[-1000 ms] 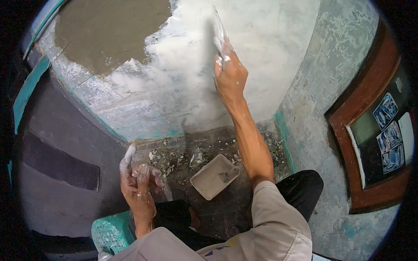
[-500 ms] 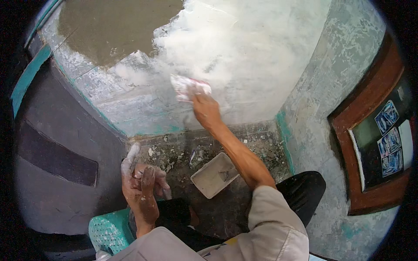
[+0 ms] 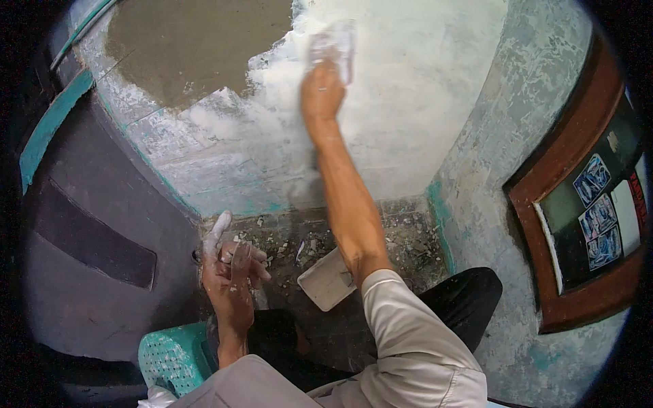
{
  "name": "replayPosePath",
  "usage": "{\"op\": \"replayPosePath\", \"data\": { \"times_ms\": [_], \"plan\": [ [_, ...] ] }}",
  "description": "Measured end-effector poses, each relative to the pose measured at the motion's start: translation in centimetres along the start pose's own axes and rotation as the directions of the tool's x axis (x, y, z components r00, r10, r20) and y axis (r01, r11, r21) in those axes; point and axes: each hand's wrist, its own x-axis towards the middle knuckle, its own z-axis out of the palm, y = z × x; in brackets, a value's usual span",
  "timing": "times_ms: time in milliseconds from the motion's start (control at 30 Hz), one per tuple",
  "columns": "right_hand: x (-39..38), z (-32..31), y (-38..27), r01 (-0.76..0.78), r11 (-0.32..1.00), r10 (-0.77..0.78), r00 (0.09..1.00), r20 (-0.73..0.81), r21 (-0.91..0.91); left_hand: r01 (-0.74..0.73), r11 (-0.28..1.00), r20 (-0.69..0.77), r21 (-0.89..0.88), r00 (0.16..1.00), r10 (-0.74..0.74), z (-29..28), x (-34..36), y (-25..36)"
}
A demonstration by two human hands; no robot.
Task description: Applying plaster or wall putty to a damaged wall surface using a hand scraper.
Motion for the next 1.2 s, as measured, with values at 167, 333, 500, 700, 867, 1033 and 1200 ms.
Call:
{"op": "replayPosePath", "data": {
  "times_ms": [167, 333, 500, 700, 867, 1033, 1200],
  "plan": [
    [-6.3, -0.6, -8.9, 0.246, 0.964, -0.264, 0.933, 0.244, 0.105, 0.064, 0.997, 0.017, 0.053, 0.998, -0.065, -0.8, 0.3, 0.5],
    [-6.9, -7.0, -4.9, 0.309, 0.918, -0.374, 0.883, 0.283, 0.247, 0.073, 0.995, 0.016, -0.067, 0.997, -0.072, -0.9, -0.2, 0.9],
    [0.0, -8.7, 1.8, 0.435, 0.900, -0.414, 0.870, 0.269, -0.021, 0.094, 0.994, 0.036, -0.052, 0.995, -0.092, -1.3, -0.6, 1.9],
    [-8.0, -2.3, 4.7, 0.620, 0.783, -0.538, 0.714, 0.448, -0.047, 0.087, 0.995, 0.032, -0.041, 0.996, -0.086, -0.5, -0.1, 1.1],
    [-18.8, -8.2, 5.4, 0.364, 0.917, -0.375, 0.644, 0.666, 0.164, 0.133, 0.991, 0.063, -0.012, 0.989, -0.132, -0.9, 0.1, 1.0],
    [-6.9, -14.2, 10.9, -0.243, 0.959, 0.271, 0.935, 0.230, -0.144, 0.105, 0.994, 0.048, -0.023, 0.993, -0.104, -0.3, -0.1, 1.5],
    [0.3, -8.2, 14.1, -0.099, 0.972, 0.103, 0.995, 0.011, -0.211, 0.049, 0.999, 0.074, -0.008, 0.996, -0.049, 0.7, 0.0, 0.9]
  ]
}}
